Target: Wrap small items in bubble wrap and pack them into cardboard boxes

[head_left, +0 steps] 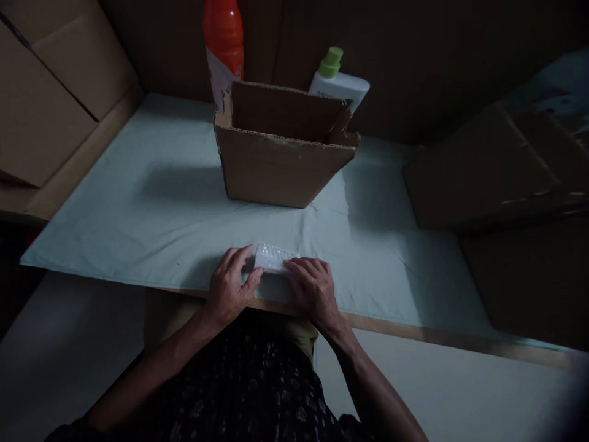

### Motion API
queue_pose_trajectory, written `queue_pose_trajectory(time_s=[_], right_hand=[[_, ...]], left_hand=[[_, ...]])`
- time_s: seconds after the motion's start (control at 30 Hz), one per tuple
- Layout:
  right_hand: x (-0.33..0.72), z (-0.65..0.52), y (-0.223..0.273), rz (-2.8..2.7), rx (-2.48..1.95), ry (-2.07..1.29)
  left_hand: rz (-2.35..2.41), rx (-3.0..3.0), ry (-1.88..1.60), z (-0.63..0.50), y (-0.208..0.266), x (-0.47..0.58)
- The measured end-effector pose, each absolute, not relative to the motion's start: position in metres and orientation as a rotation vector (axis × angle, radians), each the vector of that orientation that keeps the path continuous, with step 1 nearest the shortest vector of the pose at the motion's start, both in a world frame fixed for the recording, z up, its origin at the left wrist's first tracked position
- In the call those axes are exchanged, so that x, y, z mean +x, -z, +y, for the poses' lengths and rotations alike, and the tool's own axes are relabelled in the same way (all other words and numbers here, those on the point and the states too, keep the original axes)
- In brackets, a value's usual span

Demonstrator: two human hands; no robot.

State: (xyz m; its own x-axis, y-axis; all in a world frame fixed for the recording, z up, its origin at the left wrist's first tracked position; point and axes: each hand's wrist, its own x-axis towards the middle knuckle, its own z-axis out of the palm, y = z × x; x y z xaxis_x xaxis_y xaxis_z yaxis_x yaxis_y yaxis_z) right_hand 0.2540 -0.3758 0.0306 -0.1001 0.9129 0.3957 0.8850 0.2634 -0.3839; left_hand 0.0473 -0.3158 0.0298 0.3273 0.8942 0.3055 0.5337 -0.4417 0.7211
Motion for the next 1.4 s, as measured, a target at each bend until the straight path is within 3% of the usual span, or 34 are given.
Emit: queue_pose_trajectory(time_s=[0.2,0.37,0.73,1.0,1.27,1.4], right_hand=[[0.237,-0.382,-0.038,-1.687,-1.574,-0.42],[0.222,-0.395,-0.039,-1.58,-1.564,-0.601],[0.241,-0.372,-0.066,-1.62,-1.303,-0.936],[0.244,-0.366,-0.053,-1.402,-1.331,-0.846],[0.275,-0.358,-0.088,-1.803,-1.417,-0.987],[0.288,-0.346,-0.101,-1.837,-1.441,-0.932]], left_hand=[[1.097,1.418,-0.747,-0.337,-0.042,0.042],[0.946,1.252,-0.838,-0.341,-0.046,0.055],[1.059,1.697,-0.769,-0.344,-0.052,0.048],[0.978,1.683,-0.579,-0.337,-0.048,0.046],[0.796,1.991,-0.474,-0.319,-0.048,0.042],[0.836,2.263,-0.747,-0.268,-0.077,0.035]])
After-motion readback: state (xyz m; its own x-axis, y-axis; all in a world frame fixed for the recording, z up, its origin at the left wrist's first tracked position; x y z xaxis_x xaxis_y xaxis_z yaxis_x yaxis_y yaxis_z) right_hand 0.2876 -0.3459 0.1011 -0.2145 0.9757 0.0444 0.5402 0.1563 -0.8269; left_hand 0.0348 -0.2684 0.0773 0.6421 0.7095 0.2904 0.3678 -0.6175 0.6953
